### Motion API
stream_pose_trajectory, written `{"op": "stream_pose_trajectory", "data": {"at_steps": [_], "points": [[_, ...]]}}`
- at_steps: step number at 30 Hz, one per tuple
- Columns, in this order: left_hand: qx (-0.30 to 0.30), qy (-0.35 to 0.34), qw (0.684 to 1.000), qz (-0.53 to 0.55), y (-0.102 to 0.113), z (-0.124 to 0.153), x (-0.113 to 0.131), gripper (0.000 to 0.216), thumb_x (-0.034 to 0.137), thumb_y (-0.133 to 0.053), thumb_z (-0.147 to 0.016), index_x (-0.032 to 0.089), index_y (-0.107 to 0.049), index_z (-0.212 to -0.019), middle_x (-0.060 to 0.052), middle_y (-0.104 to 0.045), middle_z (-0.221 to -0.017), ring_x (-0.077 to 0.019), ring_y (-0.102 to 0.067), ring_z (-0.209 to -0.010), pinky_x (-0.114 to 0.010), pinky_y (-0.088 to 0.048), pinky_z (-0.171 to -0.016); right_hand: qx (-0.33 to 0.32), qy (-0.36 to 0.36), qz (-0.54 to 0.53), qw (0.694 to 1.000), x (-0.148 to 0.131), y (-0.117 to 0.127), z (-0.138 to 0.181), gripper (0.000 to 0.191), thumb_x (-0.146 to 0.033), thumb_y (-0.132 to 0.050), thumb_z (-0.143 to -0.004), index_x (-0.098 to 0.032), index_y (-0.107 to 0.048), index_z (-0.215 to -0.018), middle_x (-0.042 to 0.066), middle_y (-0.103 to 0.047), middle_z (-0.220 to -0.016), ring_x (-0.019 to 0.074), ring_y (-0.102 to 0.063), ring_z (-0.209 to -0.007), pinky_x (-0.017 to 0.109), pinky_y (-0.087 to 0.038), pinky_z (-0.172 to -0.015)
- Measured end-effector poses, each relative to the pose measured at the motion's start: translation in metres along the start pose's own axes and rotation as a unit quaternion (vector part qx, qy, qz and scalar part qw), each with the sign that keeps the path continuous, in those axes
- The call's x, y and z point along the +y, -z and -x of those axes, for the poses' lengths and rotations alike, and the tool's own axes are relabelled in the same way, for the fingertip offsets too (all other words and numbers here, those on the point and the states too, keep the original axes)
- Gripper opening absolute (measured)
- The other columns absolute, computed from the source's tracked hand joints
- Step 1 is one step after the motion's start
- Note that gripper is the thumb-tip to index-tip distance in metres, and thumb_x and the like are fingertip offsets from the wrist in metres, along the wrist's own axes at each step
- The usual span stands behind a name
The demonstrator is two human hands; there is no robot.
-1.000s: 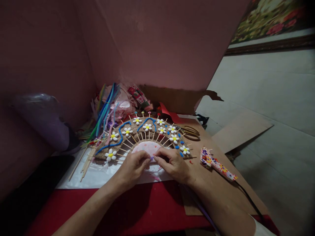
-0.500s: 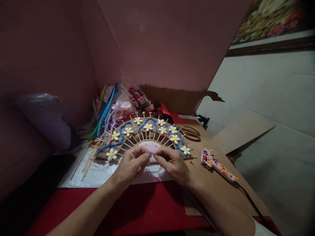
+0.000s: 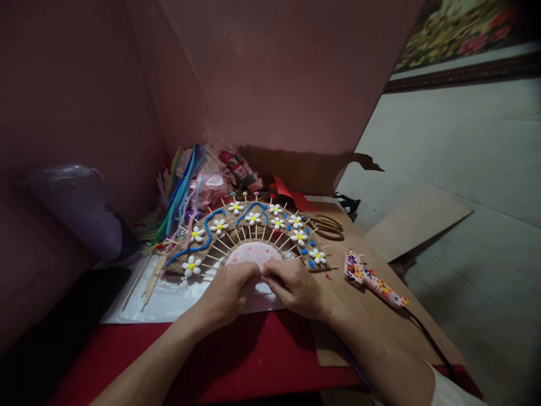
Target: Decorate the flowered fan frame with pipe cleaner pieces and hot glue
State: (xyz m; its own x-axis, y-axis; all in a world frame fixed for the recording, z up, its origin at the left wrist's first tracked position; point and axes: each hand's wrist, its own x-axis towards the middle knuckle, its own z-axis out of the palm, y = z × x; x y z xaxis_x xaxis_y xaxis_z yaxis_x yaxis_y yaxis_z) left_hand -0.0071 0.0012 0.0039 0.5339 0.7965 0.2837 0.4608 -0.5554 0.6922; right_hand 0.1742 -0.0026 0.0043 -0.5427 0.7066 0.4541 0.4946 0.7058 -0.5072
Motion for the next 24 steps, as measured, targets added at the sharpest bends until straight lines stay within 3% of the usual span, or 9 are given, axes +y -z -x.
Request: {"op": "stream_pose_trajectory", "data": {"at_steps": [4, 8, 11, 15, 19, 24], "points": [[-0.051, 0.061, 0.969, 0.232, 0.01, -0.001, 0.009, 0.02, 0.032, -0.051, -0.082, 0.016, -0.057, -0.072, 0.003, -0.046, -0.06, -0.0093, -0.038, -0.056, -0.022, -0.03, -0.053, 0.054, -0.091, -0.174, 0.979, -0.002, 0.003, -0.004, 0.012, -0.025, -0.055, -0.082, -0.017, -0.055, -0.073, -0.001, -0.054, -0.063, 0.0104, -0.048, -0.056, 0.022, -0.037, -0.053], [0.009, 0.124, 0.926, 0.355, 0.008, -0.001, 0.016, 0.023, 0.038, -0.056, -0.079, 0.016, -0.053, -0.072, 0.005, -0.044, -0.056, -0.006, -0.031, -0.046, -0.02, -0.025, -0.045, 0.08, -0.129, -0.295, 0.943, -0.004, -0.003, -0.006, 0.019, -0.03, -0.057, -0.081, -0.017, -0.054, -0.067, -0.004, -0.048, -0.059, 0.0086, -0.043, -0.052, 0.021, -0.036, -0.049], [0.071, 0.104, 0.94, 0.317, 0.001, -0.001, 0.016, 0.022, 0.036, -0.054, -0.081, 0.017, -0.052, -0.071, 0.005, -0.043, -0.056, -0.0067, -0.032, -0.046, -0.021, -0.027, -0.046, 0.078, -0.122, -0.284, 0.948, -0.006, -0.009, -0.005, 0.016, -0.029, -0.056, -0.082, -0.017, -0.058, -0.072, -0.002, -0.051, -0.064, 0.0102, -0.046, -0.06, 0.022, -0.038, -0.056], [0.138, 0.042, 0.977, 0.155, -0.007, 0.001, 0.014, 0.018, 0.028, -0.047, -0.085, 0.017, -0.053, -0.072, 0.002, -0.048, -0.064, -0.0106, -0.042, -0.058, -0.023, -0.033, -0.055, 0.065, -0.125, -0.288, 0.947, -0.01, -0.012, -0.003, 0.013, -0.025, -0.053, -0.083, -0.018, -0.06, -0.074, -0.002, -0.052, -0.067, 0.011, -0.047, -0.063, 0.022, -0.039, -0.059], [0.176, 0.006, 0.984, 0.028, -0.012, 0.004, 0.014, 0.015, 0.021, -0.046, -0.085, 0.017, -0.052, -0.072, 0.001, -0.049, -0.064, -0.0115, -0.043, -0.058, -0.024, -0.033, -0.057, 0.054, -0.132, -0.291, 0.946, -0.014, -0.011, -0.003, 0.015, -0.023, -0.052, -0.083, -0.016, -0.06, -0.073, -0.001, -0.052, -0.067, 0.0113, -0.047, -0.065, 0.022, -0.038, -0.061], [0.158, 0.036, 0.984, 0.076, -0.011, 0.001, 0.011, 0.013, 0.022, -0.048, -0.083, 0.017, -0.057, -0.076, -0.001, -0.056, -0.069, -0.0127, -0.049, -0.062, -0.023, -0.037, -0.057, 0.054, -0.141, -0.258, 0.954, -0.014, -0.008, -0.003, 0.015, -0.023, -0.052, -0.082, -0.016, -0.059, -0.071, -0.002, -0.051, -0.064, 0.0105, -0.044, -0.061, 0.022, -0.036, -0.058]]}}
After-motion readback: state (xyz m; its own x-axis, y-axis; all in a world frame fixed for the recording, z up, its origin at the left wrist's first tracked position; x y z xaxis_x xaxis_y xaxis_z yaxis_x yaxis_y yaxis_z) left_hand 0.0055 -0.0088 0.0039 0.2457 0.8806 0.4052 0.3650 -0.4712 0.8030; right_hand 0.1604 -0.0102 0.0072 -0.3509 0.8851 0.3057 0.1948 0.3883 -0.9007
